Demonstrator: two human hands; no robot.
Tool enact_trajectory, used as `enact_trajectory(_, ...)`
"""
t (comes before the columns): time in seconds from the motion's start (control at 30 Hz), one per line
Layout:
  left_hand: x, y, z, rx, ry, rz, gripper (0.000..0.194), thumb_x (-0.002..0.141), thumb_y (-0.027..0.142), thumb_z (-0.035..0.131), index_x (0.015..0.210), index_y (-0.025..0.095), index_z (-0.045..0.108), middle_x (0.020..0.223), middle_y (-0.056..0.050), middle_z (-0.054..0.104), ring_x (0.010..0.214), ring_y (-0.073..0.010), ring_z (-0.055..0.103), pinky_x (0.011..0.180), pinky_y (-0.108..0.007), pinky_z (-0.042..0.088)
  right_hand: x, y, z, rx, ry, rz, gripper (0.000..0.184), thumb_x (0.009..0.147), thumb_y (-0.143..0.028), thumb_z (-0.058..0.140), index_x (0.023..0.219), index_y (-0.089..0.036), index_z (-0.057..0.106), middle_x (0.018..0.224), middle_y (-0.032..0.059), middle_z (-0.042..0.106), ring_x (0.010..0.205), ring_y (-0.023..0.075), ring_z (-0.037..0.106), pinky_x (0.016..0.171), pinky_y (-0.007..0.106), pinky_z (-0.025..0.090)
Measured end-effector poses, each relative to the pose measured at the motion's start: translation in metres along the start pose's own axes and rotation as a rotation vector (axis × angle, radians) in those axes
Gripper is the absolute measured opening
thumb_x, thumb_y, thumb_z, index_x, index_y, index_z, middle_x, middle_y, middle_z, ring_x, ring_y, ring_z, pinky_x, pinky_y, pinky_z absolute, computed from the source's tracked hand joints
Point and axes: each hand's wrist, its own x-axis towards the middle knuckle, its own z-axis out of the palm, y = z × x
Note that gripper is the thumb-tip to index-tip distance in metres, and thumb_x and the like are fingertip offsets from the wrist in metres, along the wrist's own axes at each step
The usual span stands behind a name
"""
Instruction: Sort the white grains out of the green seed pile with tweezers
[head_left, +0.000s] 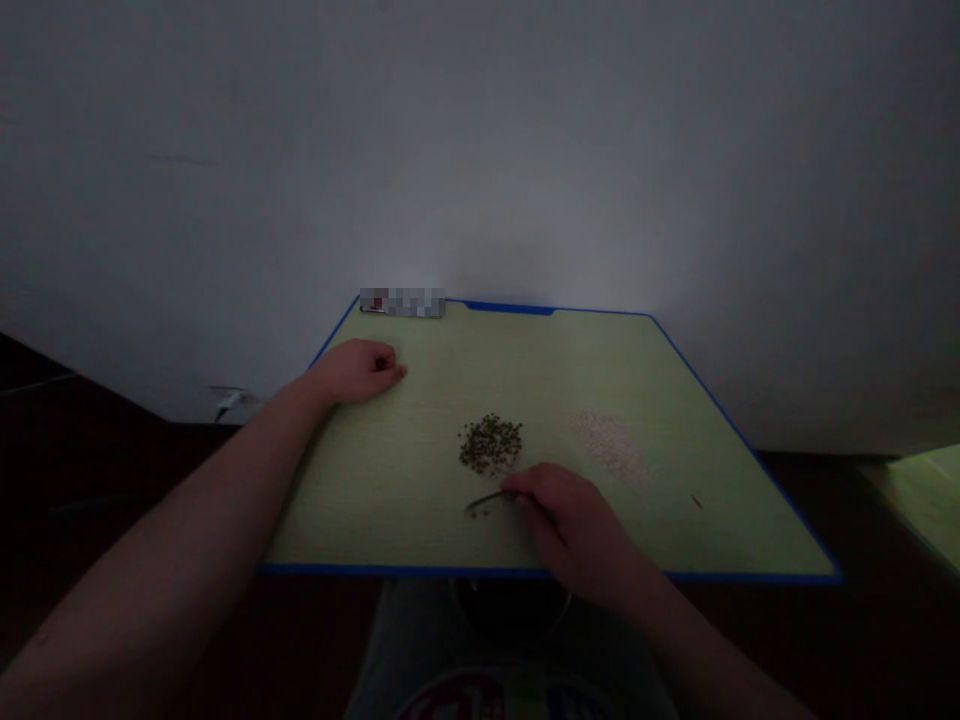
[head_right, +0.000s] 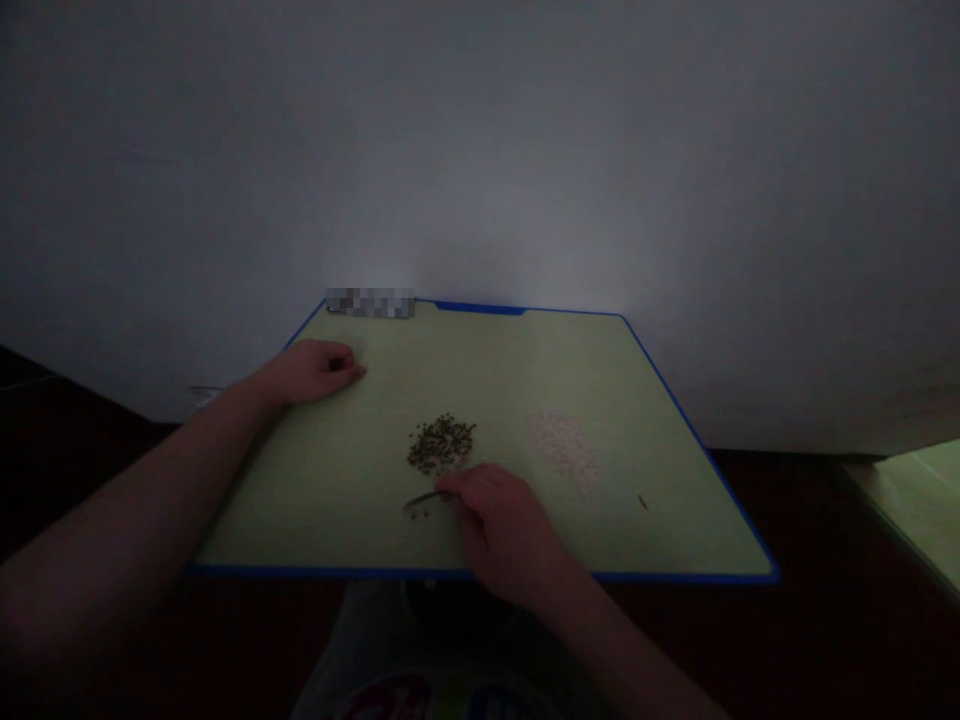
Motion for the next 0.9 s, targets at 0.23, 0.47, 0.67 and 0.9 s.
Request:
enact_trajectory(0.23,-0.001,-0.001,0.001,-0.006,0.005,0.009,0.038,0.080,0.054,0.044,0.067,0.020,0.054,0.062,-0.002,0.056,0.057,-0.0142,0.048,0.056,-0.029,0.030,0.002,-0.002,-0.006,0.096,-0.064,0.041,0.026,0.087,-0.007,0.046,0.102,-0.017,0.065,0.094,0.0070,0.070,0.088,0.0183,0.063,0.081,0.033,0.049)
enact_trajectory(0.47,-0.002,0.003,-0.001,0.017,0.001,-0.004,0.038,0.080,0.054,0.042,0.067,0.020,0.054,0.062,-0.002,0.057,0.058,-0.0148,0.048,0.057,-0.029,0.031,0.007,-0.020,0.006,0.155,-0.109,-0.043,0.030,0.085,-0.005,0.045,0.102,-0.018,0.066,0.095,0.0067,0.071,0.090,0.0178,0.063,0.083,0.032,0.050)
enact_trajectory(0.67,-0.003,0.005,-0.002,0.020,0.003,0.008,0.039,0.080,0.053,0.042,0.068,0.020,0.057,0.062,-0.003,0.059,0.058,-0.0151,0.049,0.057,-0.029,0.031,0.006,-0.024,0.006,0.164,-0.157,-0.031,0.030,0.084,-0.003,0.045,0.100,-0.018,0.066,0.094,0.0064,0.070,0.089,0.0178,0.063,0.083,0.033,0.050)
enact_trajectory(0.9,-0.002,0.002,0.000,0.011,0.001,0.002,0.038,0.080,0.053,0.043,0.068,0.019,0.057,0.063,-0.003,0.059,0.058,-0.0149,0.049,0.057,-0.029,0.032,-0.002,-0.015,-0.006,0.152,-0.183,-0.020,0.030,0.084,-0.001,0.044,0.098,-0.018,0.065,0.093,0.0055,0.068,0.088,0.0170,0.062,0.082,0.032,0.049)
